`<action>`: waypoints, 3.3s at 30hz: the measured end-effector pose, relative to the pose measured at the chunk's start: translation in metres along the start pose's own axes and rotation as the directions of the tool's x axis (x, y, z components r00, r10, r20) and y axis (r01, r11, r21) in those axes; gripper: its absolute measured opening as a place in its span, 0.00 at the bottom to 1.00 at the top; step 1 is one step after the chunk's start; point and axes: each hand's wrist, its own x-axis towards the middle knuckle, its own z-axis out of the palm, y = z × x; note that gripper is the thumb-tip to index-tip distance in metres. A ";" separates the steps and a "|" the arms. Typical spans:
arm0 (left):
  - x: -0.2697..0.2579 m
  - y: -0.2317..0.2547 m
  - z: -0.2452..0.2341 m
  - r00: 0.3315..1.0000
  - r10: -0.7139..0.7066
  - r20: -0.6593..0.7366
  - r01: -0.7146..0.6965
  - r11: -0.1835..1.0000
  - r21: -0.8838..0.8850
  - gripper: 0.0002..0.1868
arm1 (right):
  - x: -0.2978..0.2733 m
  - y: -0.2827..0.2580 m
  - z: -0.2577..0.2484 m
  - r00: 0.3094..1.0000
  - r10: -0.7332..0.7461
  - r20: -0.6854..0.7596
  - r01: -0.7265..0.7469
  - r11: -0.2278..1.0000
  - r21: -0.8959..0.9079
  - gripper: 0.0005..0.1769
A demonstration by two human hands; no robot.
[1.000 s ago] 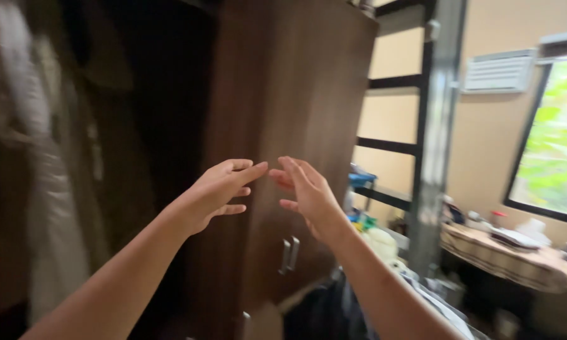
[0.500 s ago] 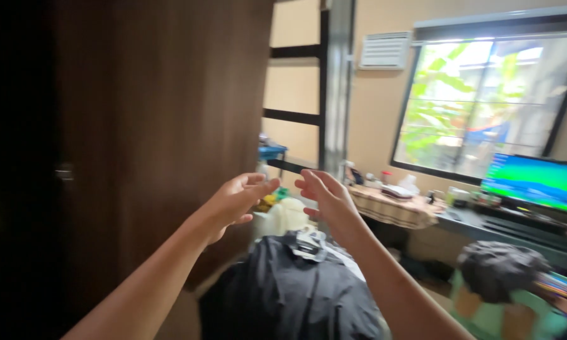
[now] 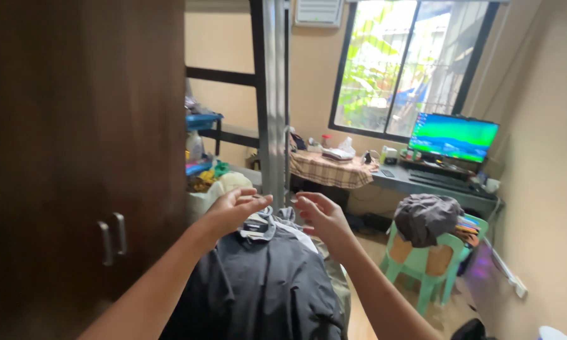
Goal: Hang various items of clothing including t-shirts and jackets in a closet.
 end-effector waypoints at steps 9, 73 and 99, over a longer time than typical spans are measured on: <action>0.085 -0.066 0.042 1.000 -0.001 0.011 0.002 1.000 -0.029 0.45 | 0.045 0.069 -0.033 0.995 0.105 -0.001 -0.105 0.993 -0.059 0.22; 0.324 -0.378 0.029 0.831 0.435 -0.346 -0.071 0.700 0.710 0.30 | 0.237 0.387 0.104 0.901 -0.407 -0.148 0.086 0.503 -0.860 0.35; 0.304 -0.279 -0.026 0.794 0.602 0.085 -0.531 0.618 0.580 0.15 | 0.250 0.306 0.075 0.946 -0.129 -0.298 0.024 0.943 -0.333 0.20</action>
